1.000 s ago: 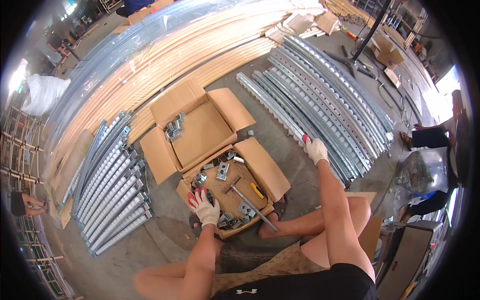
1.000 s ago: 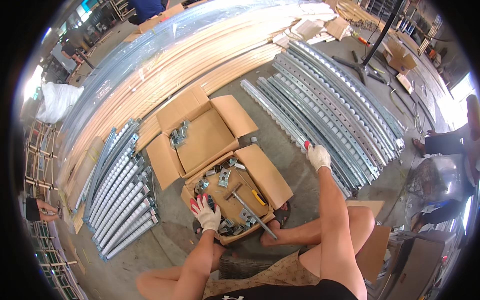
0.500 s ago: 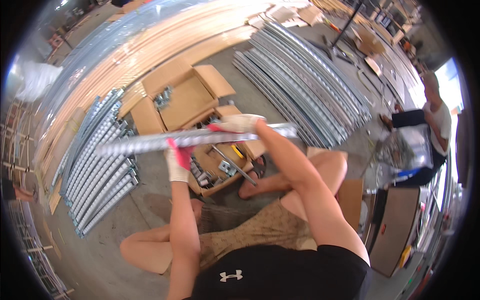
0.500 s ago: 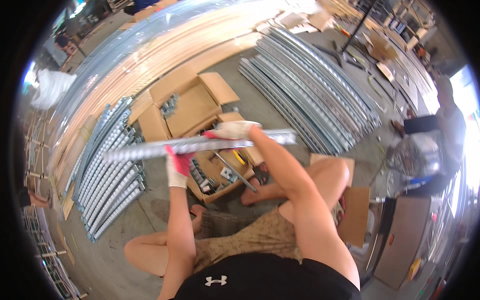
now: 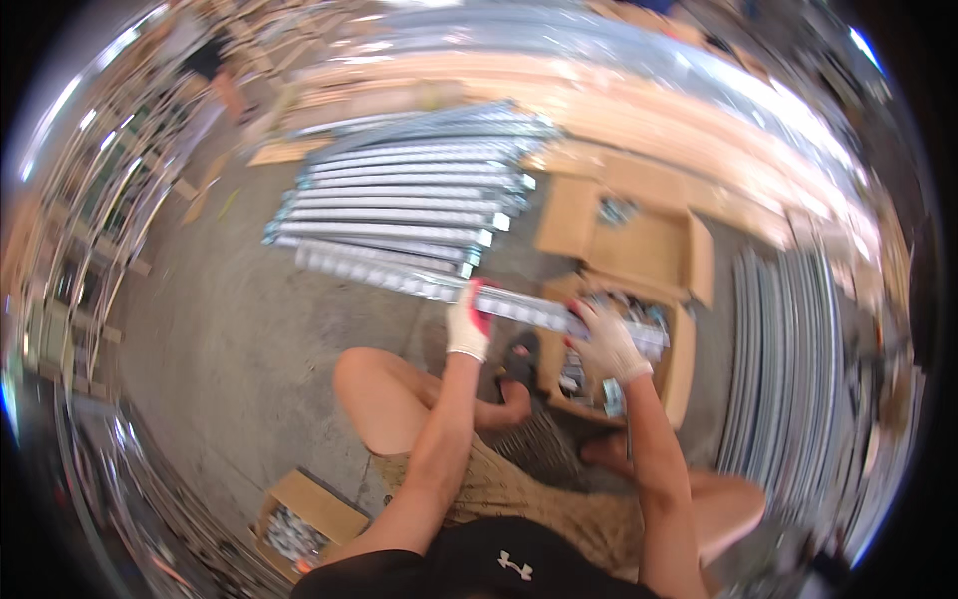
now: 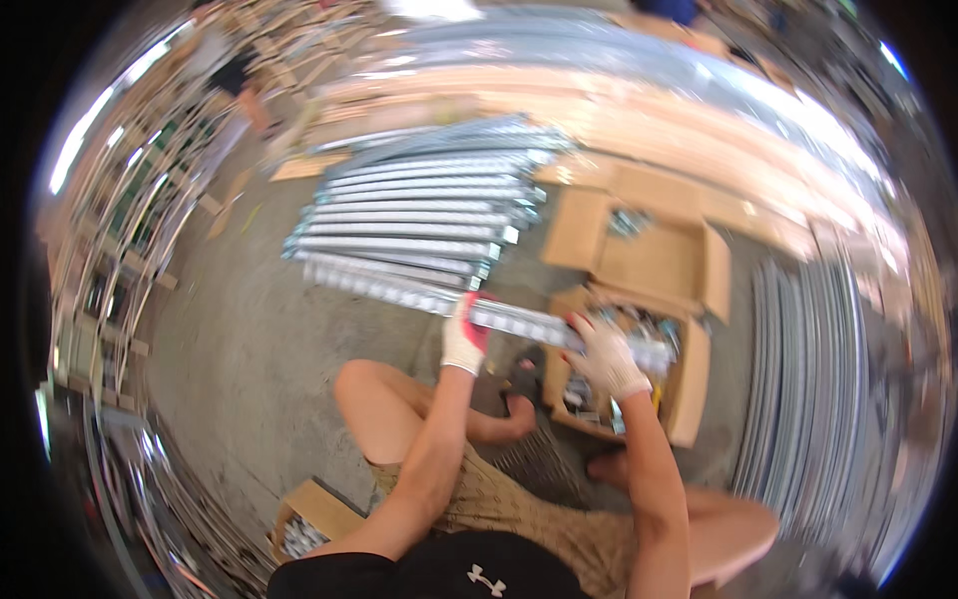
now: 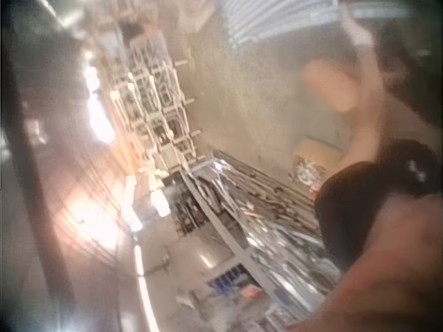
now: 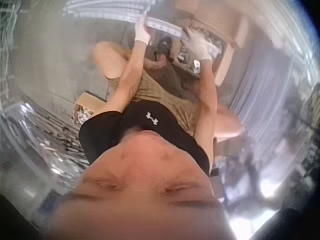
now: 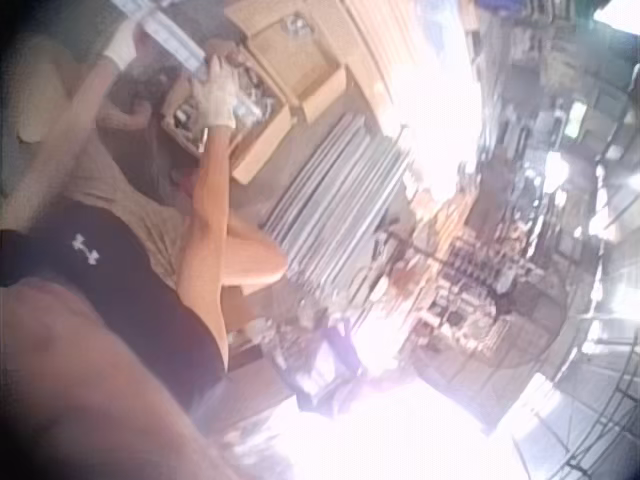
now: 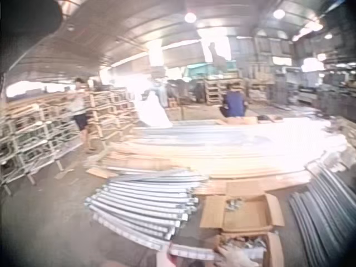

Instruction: The person assembles metal conveyor rails by fitting small rollers into a long metal frame and securing them using a hammer and a metal rod tool while sitting on a workshop floor.

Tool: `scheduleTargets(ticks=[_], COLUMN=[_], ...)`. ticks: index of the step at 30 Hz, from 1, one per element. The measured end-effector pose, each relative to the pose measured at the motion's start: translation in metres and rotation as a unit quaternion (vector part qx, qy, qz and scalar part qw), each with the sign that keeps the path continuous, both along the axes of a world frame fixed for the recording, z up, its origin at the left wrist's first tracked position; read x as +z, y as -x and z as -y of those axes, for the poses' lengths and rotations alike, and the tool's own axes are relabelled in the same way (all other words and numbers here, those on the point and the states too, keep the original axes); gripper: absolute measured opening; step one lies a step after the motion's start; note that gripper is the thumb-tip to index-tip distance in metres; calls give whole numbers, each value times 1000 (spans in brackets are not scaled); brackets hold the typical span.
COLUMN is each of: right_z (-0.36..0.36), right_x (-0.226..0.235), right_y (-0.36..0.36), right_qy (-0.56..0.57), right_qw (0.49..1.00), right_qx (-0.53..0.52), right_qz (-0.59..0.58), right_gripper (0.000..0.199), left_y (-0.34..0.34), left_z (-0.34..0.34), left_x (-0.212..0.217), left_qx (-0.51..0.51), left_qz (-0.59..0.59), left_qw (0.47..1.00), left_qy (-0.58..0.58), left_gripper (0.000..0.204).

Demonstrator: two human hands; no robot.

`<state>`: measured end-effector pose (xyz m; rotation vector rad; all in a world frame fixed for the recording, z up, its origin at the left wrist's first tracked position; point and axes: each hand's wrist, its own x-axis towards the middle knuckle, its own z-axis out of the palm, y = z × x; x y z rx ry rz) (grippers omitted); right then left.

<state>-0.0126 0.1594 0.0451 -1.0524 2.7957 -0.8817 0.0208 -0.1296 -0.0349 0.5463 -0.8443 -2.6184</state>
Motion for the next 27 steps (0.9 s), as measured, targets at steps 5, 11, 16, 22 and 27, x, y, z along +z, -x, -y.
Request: scheduleTargets(ticks=[5,11,16,22,27], right_z=[1,-10,-33,-61,-80], right_x=[-8,12,57,124,218], right_y=[-6,1,9,3,5], right_qy=[-42,2,86,183,511], right_qw=[999,996,984,959,846], right_qx=[-30,-79,-131,-156,-63], right_qz=[4,41,86,151,139], right_gripper=[56,47,44,45,58], left_y=[18,30,31,14,8], left_z=[-9,-22,-30,-58,-53], left_x=[117,177,207,249,259], left_qx=[59,18,-45,-76,-95], left_qz=[-34,-75,-100,-63,-56], left_qw=[995,984,964,881,767], left_qy=[75,161,243,462,632], left_gripper=[32,30,35,22,32])
